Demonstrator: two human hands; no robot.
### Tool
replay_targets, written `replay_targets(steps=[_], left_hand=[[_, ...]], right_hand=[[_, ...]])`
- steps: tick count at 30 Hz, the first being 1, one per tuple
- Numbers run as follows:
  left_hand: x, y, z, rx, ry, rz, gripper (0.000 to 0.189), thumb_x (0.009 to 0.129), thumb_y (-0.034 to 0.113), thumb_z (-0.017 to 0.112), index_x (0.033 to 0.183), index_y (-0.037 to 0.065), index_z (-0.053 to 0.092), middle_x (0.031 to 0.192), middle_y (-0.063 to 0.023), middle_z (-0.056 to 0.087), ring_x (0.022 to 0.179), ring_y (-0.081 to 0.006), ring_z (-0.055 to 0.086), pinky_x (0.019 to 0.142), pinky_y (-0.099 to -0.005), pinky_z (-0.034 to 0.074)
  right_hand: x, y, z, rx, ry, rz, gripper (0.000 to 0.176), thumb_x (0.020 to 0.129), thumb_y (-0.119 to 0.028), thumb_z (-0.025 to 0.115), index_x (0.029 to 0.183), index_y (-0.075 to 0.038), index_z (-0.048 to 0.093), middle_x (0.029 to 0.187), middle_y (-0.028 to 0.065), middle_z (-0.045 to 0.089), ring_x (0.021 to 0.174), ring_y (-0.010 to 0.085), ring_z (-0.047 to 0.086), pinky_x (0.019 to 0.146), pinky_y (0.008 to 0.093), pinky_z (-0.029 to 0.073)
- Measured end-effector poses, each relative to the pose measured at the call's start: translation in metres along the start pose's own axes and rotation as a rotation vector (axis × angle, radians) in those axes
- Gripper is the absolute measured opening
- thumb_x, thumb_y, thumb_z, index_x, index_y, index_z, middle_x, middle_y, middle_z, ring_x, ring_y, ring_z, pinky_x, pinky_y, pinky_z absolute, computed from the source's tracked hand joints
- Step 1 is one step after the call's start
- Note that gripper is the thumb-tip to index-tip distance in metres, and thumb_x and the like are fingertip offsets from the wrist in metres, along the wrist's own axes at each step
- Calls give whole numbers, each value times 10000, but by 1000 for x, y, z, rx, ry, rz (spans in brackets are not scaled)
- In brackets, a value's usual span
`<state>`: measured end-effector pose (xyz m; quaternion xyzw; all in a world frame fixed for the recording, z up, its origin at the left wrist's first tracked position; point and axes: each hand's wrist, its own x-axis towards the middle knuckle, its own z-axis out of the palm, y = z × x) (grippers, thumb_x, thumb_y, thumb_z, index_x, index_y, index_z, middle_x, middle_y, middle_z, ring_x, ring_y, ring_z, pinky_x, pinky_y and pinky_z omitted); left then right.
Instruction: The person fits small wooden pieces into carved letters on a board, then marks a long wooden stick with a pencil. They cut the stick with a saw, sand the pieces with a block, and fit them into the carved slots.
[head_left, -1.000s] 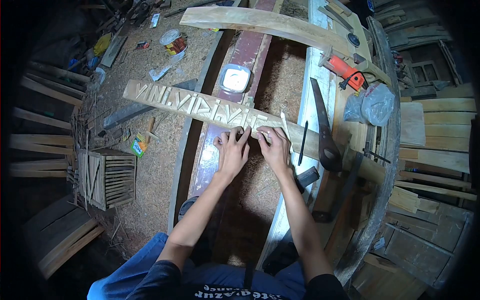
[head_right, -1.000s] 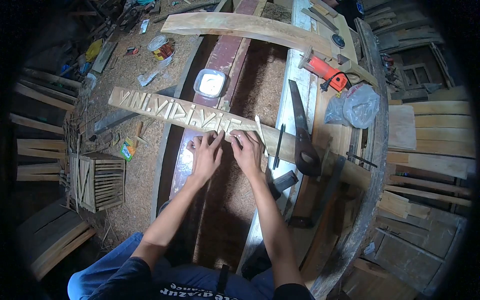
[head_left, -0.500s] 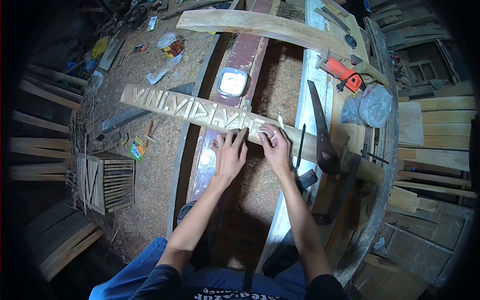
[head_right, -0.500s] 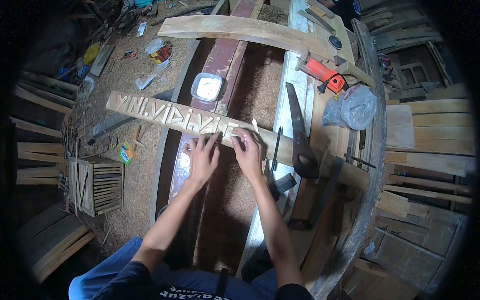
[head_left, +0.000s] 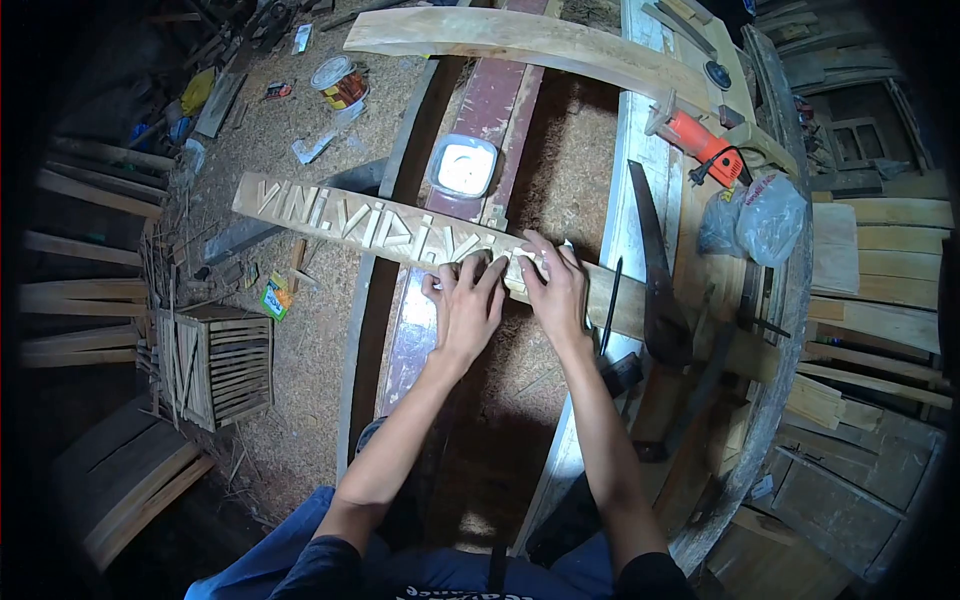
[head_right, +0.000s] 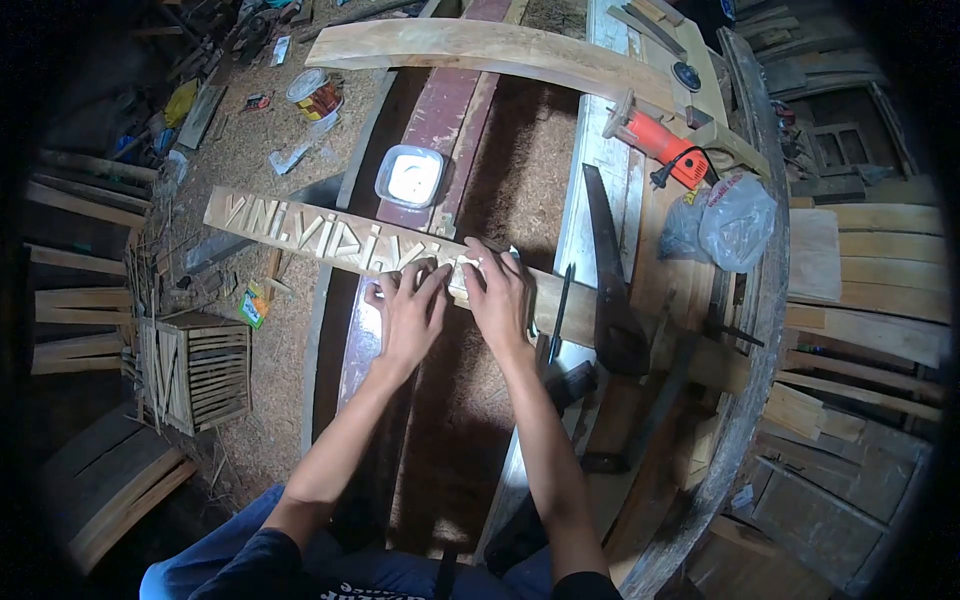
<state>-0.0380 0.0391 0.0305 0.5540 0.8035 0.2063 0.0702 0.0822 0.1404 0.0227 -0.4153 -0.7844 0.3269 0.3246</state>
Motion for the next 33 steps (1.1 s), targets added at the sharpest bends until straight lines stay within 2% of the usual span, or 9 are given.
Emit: replay_targets(steps=[5, 12, 14, 20, 30, 33], left_hand=[[1, 0, 1, -3, 15, 24, 364, 923, 202, 663, 1283, 249, 688, 1265, -35, 594, 1116, -322, 480, 927, -567, 288], [4, -1, 3, 9, 40, 78, 326, 921, 208, 666, 1243, 231, 709, 1318, 31, 617, 1069, -311, 488, 925, -560, 280], [4, -2, 5, 1, 32, 82, 317, 920, 210, 667, 1233, 224, 715, 1315, 44, 629, 1057, -308, 489, 925, -559, 278], [6, -2, 4, -6, 49, 100, 291, 918, 213, 666, 1202, 202, 727, 1278, 42, 658, 1023, -299, 487, 919, -549, 275], [6, -2, 5, -12, 56, 107, 271, 912, 210, 670, 1176, 183, 728, 1264, 40, 655, 1024, -293, 486, 914, -541, 273], [6, -3, 5, -12, 58, 109, 271, 907, 210, 676, 1172, 183, 728, 1259, 40, 653, 1025, -294, 487, 914, -542, 274]], right_hand=[[1, 7, 7, 17, 56, -37, 271, 900, -77, 717, 1169, -51, 698, 991, 130, 734, 884, 351, 666, 785, 444, 544], [0, 10, 10, -22, 92, -40, 231, 884, -82, 732, 1113, -58, 716, 916, 152, 702, 835, 363, 665, 732, 451, 539], [0, 11, 10, -35, 119, -96, 211, 888, -89, 728, 1097, -63, 722, 900, 155, 692, 821, 369, 662, 710, 456, 532], [0, 4, 7, -59, 75, 0, 178, 887, -99, 728, 1061, -65, 724, 882, 156, 690, 807, 366, 660, 704, 452, 528], [1, -2, 6, -67, 101, 13, 136, 880, -106, 735, 1009, -66, 730, 865, 150, 692, 800, 358, 660, 698, 461, 524], [0, 3, 9, -82, 94, -29, 162, 883, -68, 730, 1041, -30, 727, 915, 176, 718, 808, 357, 672, 729, 435, 536]])
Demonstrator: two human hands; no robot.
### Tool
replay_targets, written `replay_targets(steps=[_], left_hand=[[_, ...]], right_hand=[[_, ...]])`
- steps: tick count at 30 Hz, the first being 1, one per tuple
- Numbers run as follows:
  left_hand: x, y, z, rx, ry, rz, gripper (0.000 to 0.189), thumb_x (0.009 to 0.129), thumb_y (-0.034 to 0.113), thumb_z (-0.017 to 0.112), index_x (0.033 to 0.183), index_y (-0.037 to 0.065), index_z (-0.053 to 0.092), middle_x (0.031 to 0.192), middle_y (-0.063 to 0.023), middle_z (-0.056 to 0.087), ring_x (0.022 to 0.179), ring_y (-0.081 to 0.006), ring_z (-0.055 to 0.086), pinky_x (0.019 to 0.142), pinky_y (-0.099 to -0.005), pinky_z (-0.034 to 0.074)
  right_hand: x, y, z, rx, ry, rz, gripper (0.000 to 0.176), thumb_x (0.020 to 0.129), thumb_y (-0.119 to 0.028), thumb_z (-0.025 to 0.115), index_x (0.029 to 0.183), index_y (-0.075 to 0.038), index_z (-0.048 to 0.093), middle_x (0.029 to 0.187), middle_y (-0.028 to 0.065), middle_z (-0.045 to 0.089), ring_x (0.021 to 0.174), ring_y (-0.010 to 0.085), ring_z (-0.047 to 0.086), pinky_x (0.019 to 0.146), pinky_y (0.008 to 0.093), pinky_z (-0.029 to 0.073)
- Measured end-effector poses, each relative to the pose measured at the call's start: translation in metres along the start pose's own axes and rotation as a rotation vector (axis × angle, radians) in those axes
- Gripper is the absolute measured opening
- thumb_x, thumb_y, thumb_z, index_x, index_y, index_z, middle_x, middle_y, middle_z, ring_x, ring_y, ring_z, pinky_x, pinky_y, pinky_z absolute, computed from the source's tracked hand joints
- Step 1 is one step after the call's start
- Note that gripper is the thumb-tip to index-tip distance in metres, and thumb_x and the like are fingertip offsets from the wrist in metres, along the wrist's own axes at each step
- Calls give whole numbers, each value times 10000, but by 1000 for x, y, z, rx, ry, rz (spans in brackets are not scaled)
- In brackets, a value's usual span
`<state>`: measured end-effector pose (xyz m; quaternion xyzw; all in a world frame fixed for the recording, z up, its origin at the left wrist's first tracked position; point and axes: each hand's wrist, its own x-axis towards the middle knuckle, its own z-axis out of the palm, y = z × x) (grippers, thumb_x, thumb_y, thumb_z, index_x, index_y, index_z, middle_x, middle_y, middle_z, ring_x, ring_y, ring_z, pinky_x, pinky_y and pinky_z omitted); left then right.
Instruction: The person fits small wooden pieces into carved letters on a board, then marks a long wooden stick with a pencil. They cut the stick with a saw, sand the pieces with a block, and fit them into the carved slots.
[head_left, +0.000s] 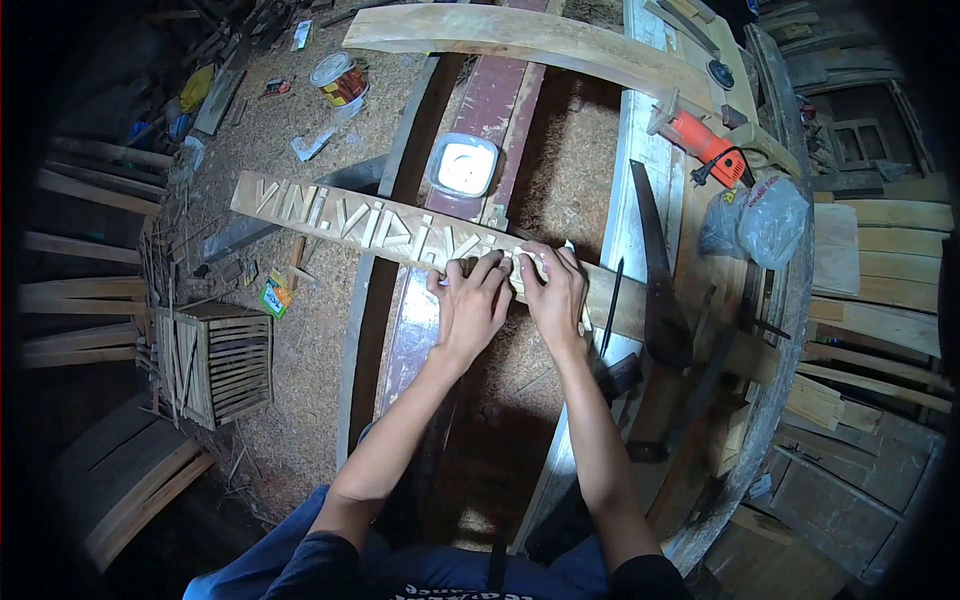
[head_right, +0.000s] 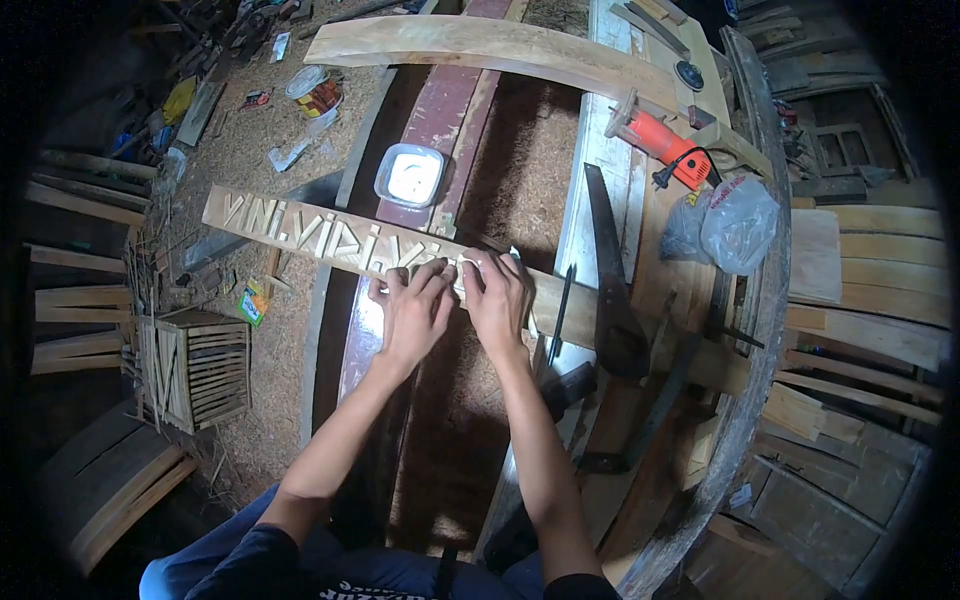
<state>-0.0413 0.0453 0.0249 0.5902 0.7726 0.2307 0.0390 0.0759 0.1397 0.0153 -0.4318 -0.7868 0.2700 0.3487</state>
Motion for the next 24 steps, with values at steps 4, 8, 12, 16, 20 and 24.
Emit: replay_targets(steps=[4, 8, 12, 16, 20, 24], left_hand=[[0, 2, 0, 0, -1, -6, 273, 902, 213, 682, 1170, 186, 727, 1255, 41, 650, 1029, -299, 486, 913, -547, 278], [0, 1, 0, -9, -6, -2, 272, 901, 213, 682, 1168, 187, 727, 1253, 41, 649, 1031, -302, 485, 913, -552, 279], [0, 1, 0, 0, -4, -3, 270, 905, 215, 678, 1168, 185, 727, 1261, 41, 646, 1036, -303, 485, 923, -560, 276], [0, 1, 1, -5, -3, 1, 268, 910, 221, 671, 1170, 183, 726, 1276, 41, 641, 1055, -300, 482, 931, -568, 274], [-1, 1, 1, -4, -10, -5, 265, 914, 222, 666, 1169, 180, 725, 1283, 41, 638, 1064, -299, 479, 935, -569, 273], [-1, 1, 1, -17, -6, -5, 263, 913, 218, 664, 1166, 179, 725, 1278, 38, 637, 1062, -303, 479, 936, -567, 270]], right_hand=[[0, 3, 3, 2, 47, -33, 127, 874, -100, 738, 995, -63, 727, 851, 150, 684, 789, 353, 653, 686, 462, 516], [0, -2, 0, -1, 29, -18, 121, 874, -90, 731, 991, -58, 719, 849, 145, 685, 782, 349, 647, 681, 461, 512], [1, -3, -1, 4, 39, -49, 119, 875, -87, 729, 989, -56, 716, 851, 140, 690, 789, 347, 647, 690, 459, 512], [1, -5, -1, -4, 28, -21, 111, 877, -92, 725, 983, -60, 712, 862, 129, 700, 806, 345, 649, 707, 460, 514], [0, -4, -1, -22, 20, -8, 116, 881, -107, 724, 990, -70, 712, 879, 125, 710, 819, 346, 653, 717, 462, 518], [0, -5, -1, -26, 13, 4, 118, 883, -115, 726, 992, -72, 712, 887, 127, 713, 825, 345, 655, 719, 461, 520]])
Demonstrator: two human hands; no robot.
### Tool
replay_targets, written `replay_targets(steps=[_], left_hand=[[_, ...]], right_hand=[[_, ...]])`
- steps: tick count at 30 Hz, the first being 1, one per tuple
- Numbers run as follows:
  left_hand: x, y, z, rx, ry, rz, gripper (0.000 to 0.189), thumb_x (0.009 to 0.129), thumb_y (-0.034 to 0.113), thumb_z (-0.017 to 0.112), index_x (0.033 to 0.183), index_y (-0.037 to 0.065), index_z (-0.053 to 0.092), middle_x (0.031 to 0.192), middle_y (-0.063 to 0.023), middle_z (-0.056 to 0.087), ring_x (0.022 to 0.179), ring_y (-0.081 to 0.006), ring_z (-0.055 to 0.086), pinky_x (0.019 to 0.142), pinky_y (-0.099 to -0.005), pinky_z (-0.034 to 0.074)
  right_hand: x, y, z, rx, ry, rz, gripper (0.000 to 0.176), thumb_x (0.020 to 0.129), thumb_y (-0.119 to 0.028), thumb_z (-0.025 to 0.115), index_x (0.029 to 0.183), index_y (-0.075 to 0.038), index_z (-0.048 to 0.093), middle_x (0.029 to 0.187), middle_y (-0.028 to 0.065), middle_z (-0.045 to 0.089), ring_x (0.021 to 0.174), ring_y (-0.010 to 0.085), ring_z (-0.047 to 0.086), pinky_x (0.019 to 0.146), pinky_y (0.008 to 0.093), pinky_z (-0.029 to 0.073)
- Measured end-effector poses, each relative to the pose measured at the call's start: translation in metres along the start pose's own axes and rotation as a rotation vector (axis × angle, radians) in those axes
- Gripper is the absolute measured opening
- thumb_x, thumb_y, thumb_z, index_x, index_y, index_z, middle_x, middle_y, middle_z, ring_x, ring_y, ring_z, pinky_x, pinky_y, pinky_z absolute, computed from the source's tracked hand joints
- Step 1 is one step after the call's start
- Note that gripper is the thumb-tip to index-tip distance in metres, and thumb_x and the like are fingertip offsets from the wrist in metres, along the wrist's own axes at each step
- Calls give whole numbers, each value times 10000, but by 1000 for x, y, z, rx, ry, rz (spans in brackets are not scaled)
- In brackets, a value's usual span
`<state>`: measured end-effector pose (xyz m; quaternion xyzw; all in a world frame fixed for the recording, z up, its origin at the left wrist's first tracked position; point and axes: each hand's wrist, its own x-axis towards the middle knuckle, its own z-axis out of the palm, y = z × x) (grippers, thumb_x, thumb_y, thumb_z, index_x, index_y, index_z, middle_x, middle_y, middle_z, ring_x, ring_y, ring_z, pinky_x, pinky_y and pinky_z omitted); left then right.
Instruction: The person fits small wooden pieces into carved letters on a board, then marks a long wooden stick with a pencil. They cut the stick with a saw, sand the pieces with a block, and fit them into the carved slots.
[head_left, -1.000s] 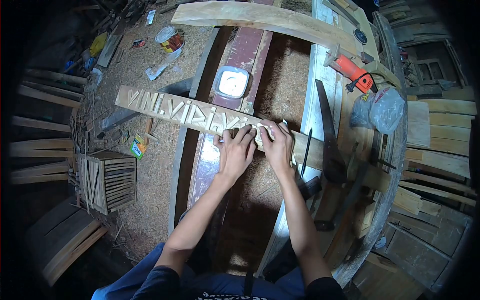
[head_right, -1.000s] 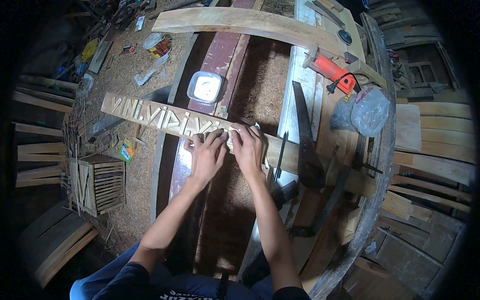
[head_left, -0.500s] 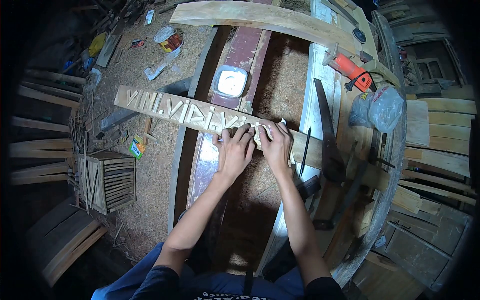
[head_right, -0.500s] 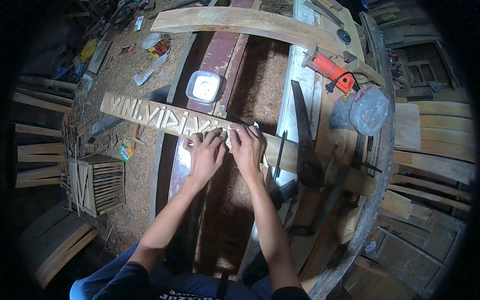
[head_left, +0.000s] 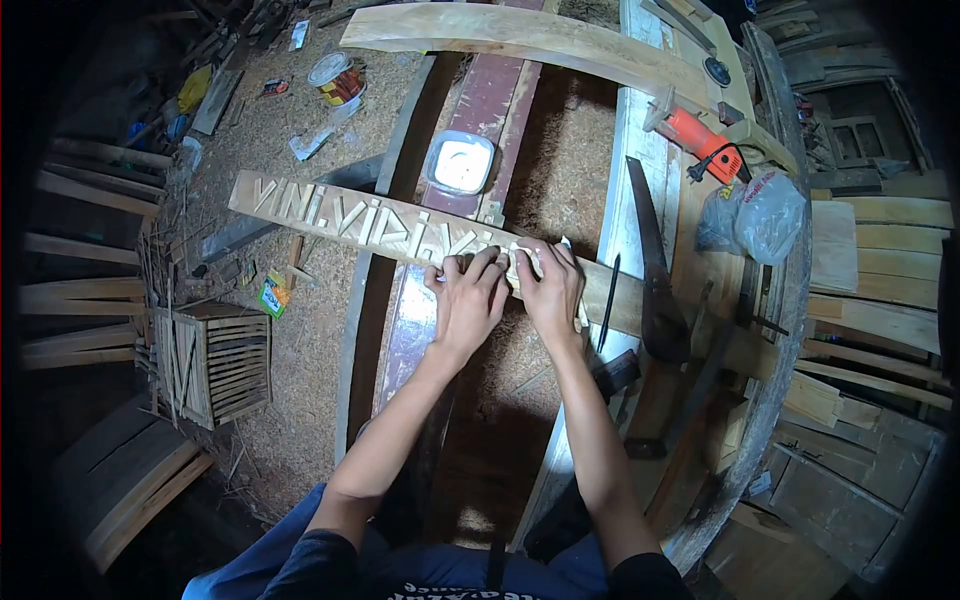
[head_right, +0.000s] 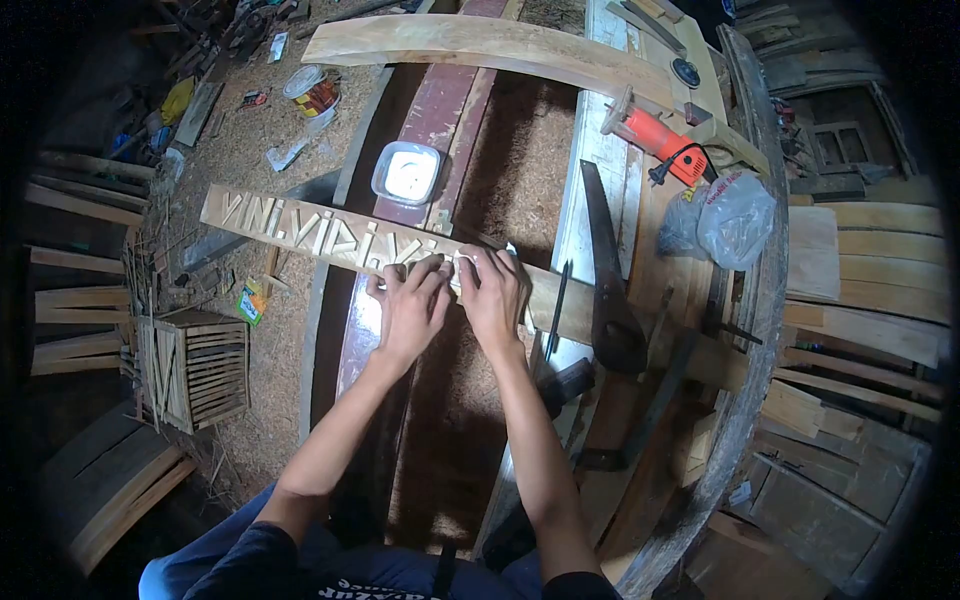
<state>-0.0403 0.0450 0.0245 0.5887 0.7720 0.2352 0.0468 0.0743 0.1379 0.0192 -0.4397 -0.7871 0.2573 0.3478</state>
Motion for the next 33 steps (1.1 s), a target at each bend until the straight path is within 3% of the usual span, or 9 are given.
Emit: replay_targets(steps=[18, 21, 23, 24, 29, 31, 33], left_hand=[[3, 2, -5, -3, -37, -18, 282, 909, 207, 665, 1185, 184, 718, 1295, 30, 638, 1075, -299, 477, 946, -551, 264], [3, 2, -11, -31, -66, -51, 331, 908, 196, 666, 1237, 174, 699, 1329, 29, 630, 1104, -293, 476, 982, -553, 256], [1, -3, -16, -54, -58, -66, 358, 906, 191, 669, 1262, 164, 686, 1348, 32, 622, 1124, -288, 475, 1012, -556, 251], [-3, -4, -18, -85, -24, -73, 376, 907, 181, 667, 1283, 166, 676, 1355, 32, 621, 1128, -287, 472, 1016, -552, 249], [-25, -9, -20, -94, 52, -53, 390, 913, 170, 672, 1302, 189, 660, 1336, 31, 622, 1132, -284, 470, 1028, -540, 245], [-32, -9, -16, -80, 42, -40, 386, 916, 186, 677, 1301, 198, 657, 1352, 7, 594, 1148, -289, 467, 1026, -545, 250], [-36, -7, -13, 1, 11, -54, 394, 918, 204, 680, 1310, 203, 648, 1399, -28, 544, 1183, -298, 460, 1021, -557, 258]], right_hand=[[1, -1, 0, -1, 33, -27, 117, 891, -130, 709, 989, -66, 712, 890, 121, 723, 828, 342, 660, 726, 453, 521], [0, -1, -5, -14, -55, 83, 162, 891, -112, 718, 1044, -56, 714, 963, 140, 735, 876, 347, 678, 772, 442, 539], [0, 1, -10, 171, -63, 76, 231, 892, -83, 730, 1118, -42, 710, 1079, 159, 736, 965, 349, 689, 840, 431, 553], [-3, -4, -17, 232, -113, 197, 283, 890, -52, 735, 1169, -26, 700, 1173, 165, 722, 1054, 347, 684, 919, 423, 544], [-26, 3, -22, 227, -78, 21, 269, 876, -34, 739, 1141, -4, 709, 1177, 152, 713, 1092, 337, 660, 951, 417, 526], [-32, -2, -25, 148, -102, -115, 252, 852, -25, 747, 1102, 0, 725, 1174, 148, 700, 1079, 342, 643, 934, 420, 529], [-34, -3, -23, 143, -103, -106, 234, 828, -23, 757, 1058, 4, 733, 1155, 145, 691, 1054, 349, 632, 922, 428, 529]])
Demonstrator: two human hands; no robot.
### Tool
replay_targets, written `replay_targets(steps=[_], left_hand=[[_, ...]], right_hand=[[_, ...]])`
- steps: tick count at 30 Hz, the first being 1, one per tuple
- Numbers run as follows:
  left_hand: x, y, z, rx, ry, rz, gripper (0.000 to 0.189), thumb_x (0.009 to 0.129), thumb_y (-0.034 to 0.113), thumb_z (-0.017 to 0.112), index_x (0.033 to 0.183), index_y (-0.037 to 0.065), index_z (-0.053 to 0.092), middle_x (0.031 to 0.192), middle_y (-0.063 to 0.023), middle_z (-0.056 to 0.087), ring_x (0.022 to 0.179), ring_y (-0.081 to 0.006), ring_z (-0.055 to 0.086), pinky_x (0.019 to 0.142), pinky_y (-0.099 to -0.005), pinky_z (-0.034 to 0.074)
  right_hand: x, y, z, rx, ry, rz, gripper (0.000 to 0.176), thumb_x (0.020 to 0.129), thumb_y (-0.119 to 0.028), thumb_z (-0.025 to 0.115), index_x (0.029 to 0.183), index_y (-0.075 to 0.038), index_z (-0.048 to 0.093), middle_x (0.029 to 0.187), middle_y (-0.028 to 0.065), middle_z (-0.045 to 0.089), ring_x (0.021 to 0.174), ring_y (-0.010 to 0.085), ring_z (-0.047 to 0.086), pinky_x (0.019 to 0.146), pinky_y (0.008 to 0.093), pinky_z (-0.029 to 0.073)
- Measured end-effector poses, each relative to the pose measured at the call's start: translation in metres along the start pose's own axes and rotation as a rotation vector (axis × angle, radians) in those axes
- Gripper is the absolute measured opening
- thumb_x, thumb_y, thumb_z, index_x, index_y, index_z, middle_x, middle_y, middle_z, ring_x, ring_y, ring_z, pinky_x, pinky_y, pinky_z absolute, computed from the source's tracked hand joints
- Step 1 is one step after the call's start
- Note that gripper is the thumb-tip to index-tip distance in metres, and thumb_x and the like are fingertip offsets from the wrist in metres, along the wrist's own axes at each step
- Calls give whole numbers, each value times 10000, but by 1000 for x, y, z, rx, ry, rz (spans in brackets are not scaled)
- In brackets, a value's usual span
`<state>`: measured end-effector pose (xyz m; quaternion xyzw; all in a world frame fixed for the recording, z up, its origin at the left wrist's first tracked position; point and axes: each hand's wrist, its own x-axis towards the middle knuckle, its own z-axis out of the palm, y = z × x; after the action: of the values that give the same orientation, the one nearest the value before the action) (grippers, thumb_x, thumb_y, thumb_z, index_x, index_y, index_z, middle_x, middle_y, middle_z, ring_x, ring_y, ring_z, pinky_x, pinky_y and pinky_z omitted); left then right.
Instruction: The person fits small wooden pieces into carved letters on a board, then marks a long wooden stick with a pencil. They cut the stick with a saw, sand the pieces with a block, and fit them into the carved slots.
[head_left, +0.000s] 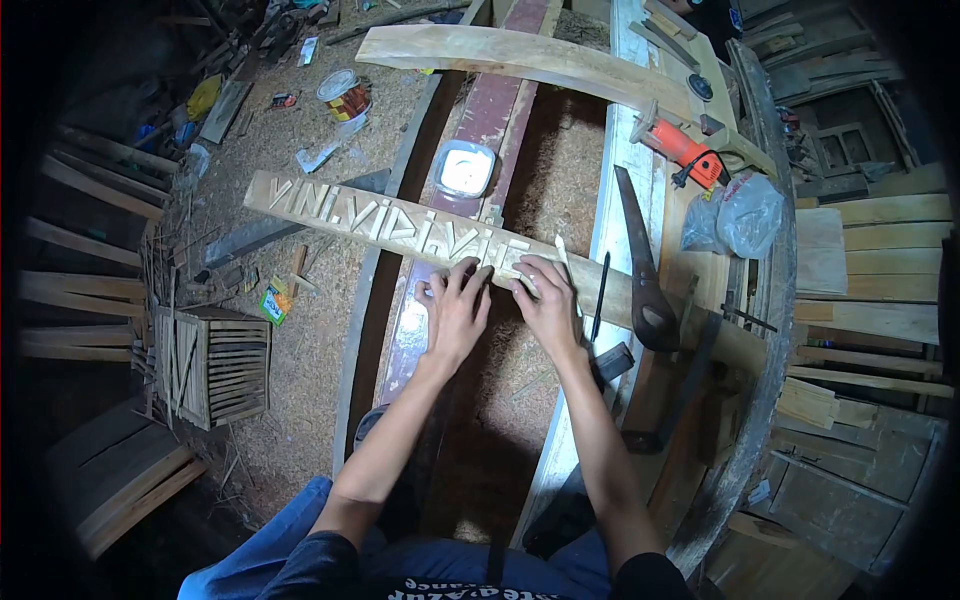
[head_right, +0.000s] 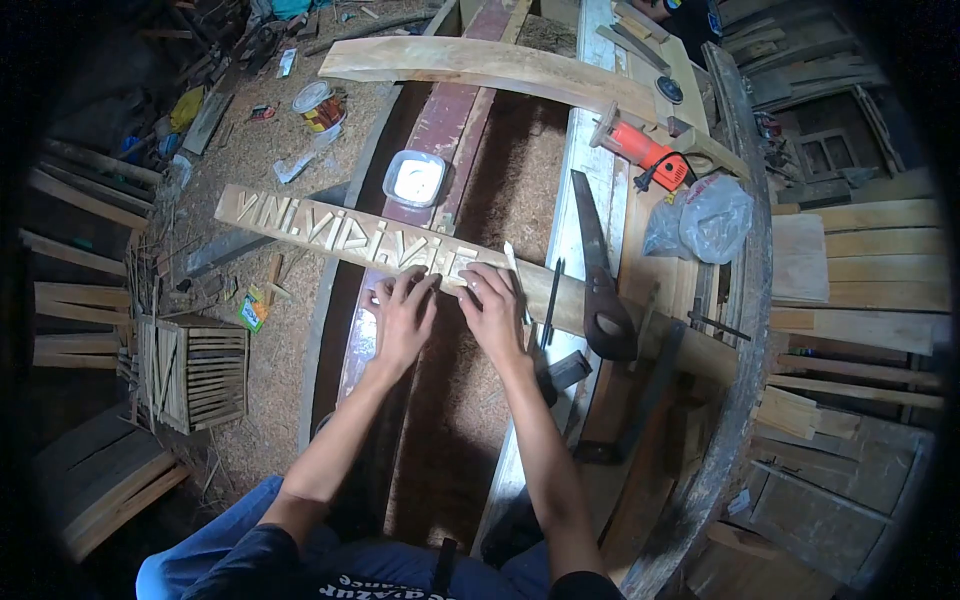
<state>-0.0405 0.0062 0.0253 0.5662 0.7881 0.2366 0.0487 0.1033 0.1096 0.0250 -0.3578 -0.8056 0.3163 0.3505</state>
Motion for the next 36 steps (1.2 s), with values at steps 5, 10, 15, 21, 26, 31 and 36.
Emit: replay_targets(steps=[5, 10, 15, 21, 26, 31, 36], left_hand=[[3, 7, 1, 6, -11, -16, 417, 928, 223, 669, 1342, 198, 623, 1453, -72, 482, 1241, -331, 434, 1037, -583, 247], [9, 2, 9, -5, -17, -43, 358, 935, 221, 675, 1293, 213, 680, 1483, -85, 453, 1250, -364, 422, 1038, -587, 236], [14, 5, 7, -1, -12, -50, 342, 938, 215, 676, 1279, 191, 687, 1487, -104, 455, 1246, -352, 427, 1042, -581, 238], [19, 4, 8, -22, 22, -25, 289, 934, 209, 689, 1216, 156, 724, 1475, -120, 470, 1235, -346, 431, 1043, -561, 242], [22, 5, 7, -26, 37, -31, 253, 932, 215, 699, 1170, 149, 751, 1466, -117, 485, 1226, -354, 433, 1040, -554, 245], [22, 5, 7, -38, 43, -31, 249, 933, 225, 701, 1164, 146, 753, 1467, -117, 490, 1227, -363, 430, 1040, -567, 246], [23, 5, 8, -29, 39, -39, 245, 936, 233, 699, 1158, 145, 754, 1470, -115, 488, 1229, -365, 428, 1046, -575, 241]], right_hand=[[-1, 5, 7, -40, -13, -13, 195, 816, -33, 766, 1004, 8, 737, 1138, 150, 680, 1046, 354, 635, 919, 428, 532], [2, 1, 8, -16, -21, 8, 167, 819, -44, 762, 977, 8, 744, 1134, 150, 677, 1046, 355, 635, 916, 429, 531], [2, -2, 9, -27, -18, 29, 156, 831, -45, 752, 974, 17, 740, 1128, 155, 664, 1057, 355, 629, 913, 435, 524], [4, -6, 6, -59, -35, 11, 151, 830, -37, 756, 971, 12, 738, 1123, 156, 654, 1054, 360, 622, 903, 442, 524], [5, -6, 6, -48, -35, 11, 146, 828, -34, 756, 966, 10, 738, 1121, 157, 652, 1053, 361, 620, 899, 446, 524], [4, -7, 6, -66, -38, 12, 146, 833, -38, 753, 971, 9, 739, 1128, 157, 649, 1058, 361, 618, 896, 446, 524], [5, -6, 6, -67, -47, 12, 143, 843, -46, 749, 976, 7, 741, 1132, 158, 648, 1063, 361, 616, 904, 445, 522]])
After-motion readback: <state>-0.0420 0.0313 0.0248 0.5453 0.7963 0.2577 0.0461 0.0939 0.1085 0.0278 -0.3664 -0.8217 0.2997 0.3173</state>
